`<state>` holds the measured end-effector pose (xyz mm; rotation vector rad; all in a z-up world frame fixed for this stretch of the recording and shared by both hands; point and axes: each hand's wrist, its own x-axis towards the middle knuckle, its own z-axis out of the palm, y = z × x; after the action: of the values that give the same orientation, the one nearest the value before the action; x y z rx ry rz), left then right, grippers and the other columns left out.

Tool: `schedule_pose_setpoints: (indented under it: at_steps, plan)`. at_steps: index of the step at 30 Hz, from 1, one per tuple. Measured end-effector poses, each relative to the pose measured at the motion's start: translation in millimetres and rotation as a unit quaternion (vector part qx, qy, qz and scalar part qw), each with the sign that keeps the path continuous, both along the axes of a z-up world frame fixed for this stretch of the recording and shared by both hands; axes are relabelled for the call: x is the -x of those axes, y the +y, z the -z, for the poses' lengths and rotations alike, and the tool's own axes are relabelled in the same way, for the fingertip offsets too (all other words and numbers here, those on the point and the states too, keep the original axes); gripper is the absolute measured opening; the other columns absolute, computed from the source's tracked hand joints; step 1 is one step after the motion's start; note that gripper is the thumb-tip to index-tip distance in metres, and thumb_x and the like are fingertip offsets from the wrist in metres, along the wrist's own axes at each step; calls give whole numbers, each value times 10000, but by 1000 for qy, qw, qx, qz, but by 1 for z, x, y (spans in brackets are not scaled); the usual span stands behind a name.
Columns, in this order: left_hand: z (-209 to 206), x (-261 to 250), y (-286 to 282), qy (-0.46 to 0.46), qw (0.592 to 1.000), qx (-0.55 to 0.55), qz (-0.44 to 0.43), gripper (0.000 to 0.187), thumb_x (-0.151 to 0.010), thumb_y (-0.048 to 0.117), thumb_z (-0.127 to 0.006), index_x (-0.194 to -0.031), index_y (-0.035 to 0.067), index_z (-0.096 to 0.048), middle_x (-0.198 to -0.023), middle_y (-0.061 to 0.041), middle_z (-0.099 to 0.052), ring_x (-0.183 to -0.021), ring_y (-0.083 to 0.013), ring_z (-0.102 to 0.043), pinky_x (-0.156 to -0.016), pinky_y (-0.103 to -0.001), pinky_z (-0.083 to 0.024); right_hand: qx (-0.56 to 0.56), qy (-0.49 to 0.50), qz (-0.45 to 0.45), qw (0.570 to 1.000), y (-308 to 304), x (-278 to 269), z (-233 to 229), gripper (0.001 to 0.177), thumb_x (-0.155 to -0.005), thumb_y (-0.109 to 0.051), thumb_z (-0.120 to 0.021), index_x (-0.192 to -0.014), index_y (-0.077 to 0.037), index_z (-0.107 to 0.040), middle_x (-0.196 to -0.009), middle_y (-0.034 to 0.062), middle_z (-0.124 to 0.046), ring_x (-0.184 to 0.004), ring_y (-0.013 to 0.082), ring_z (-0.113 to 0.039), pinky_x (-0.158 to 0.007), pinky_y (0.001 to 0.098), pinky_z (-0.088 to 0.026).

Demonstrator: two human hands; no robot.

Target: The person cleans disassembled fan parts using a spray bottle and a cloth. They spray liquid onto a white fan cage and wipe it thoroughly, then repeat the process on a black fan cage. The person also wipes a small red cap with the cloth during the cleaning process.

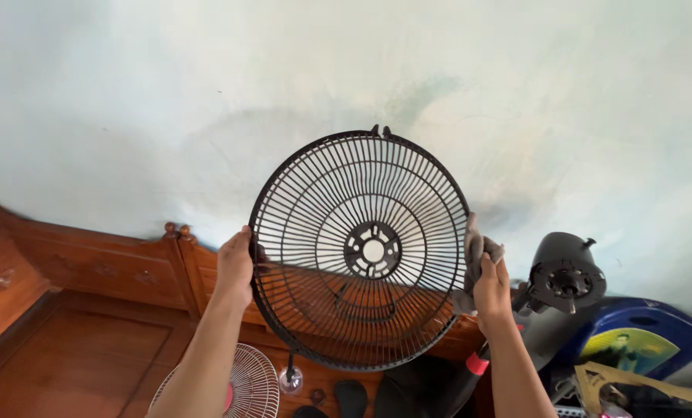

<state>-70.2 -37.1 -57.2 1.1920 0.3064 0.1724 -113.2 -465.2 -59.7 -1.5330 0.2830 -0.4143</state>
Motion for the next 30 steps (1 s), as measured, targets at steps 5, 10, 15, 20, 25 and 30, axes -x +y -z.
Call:
schedule_pose_setpoints:
  at_steps: [5, 10, 15, 20, 25, 30]
  plan:
    - [-3, 3, -3, -15, 997, 69, 12, 345, -1080, 311, -465, -962, 73, -685, -738, 18, -653, -625, -106, -593, -591, -302, -499, -30, 49, 22, 998, -4, 3, 2, 522, -1058, -319, -348, -1517, -80, -417, -1434, 134, -540, -1285, 254, -527, -1061, 385, -418]
    - [-7, -6, -3, -41, 997, 61, -8, 359, -1091, 325, -471, -977, 57, -681, -739, 17, -638, -629, -114, -562, -585, -309, -489, -125, 81, 99, 984, -18, 3, -22, 505, -1100, -348, -386, -1492, -36, -444, -1463, 168, -481, -1285, 279, -496, -1021, 440, -437]
    - [-10, -12, -14, -32, 999, -25, -11, 386, -1074, 364, -480, -920, 73, -680, -689, 26, -602, -596, -103, -528, -576, -286, -487, -59, 42, 176, 982, 2, 0, -67, 529, -1108, -360, -370, -1480, 0, -479, -1481, 349, -344, -1369, 501, -353, -1097, 591, -372]
    - [-14, -14, -36, -29, 991, -131, 0, 452, -1067, 429, -480, -786, 90, -583, -616, 23, -501, -541, -105, -396, -516, -291, -391, 99, 4, 131, 986, 60, -37, -86, 564, -1102, -375, -265, -1578, -75, -295, -1512, 198, -417, -1386, 347, -430, -1086, 472, -396]
    - [-15, -10, -58, -50, 988, -143, 19, 484, -1068, 447, -502, -737, 95, -529, -590, 36, -400, -535, -97, -312, -495, -288, -321, -15, -219, -78, 972, 123, -87, -75, 499, -1130, -222, -294, -1580, -23, -376, -1459, 160, -529, -1146, 272, -528, -999, 362, -490]
    - [-21, -7, -69, -72, 994, -74, 38, 426, -1061, 377, -498, -748, 99, -576, -589, 57, -458, -528, -67, -371, -490, -265, -356, 550, -367, 42, 749, 183, -65, -73, 477, -998, -117, -443, -1450, -18, -557, -1472, 195, -583, -1433, 416, -493, -1202, 637, -305]
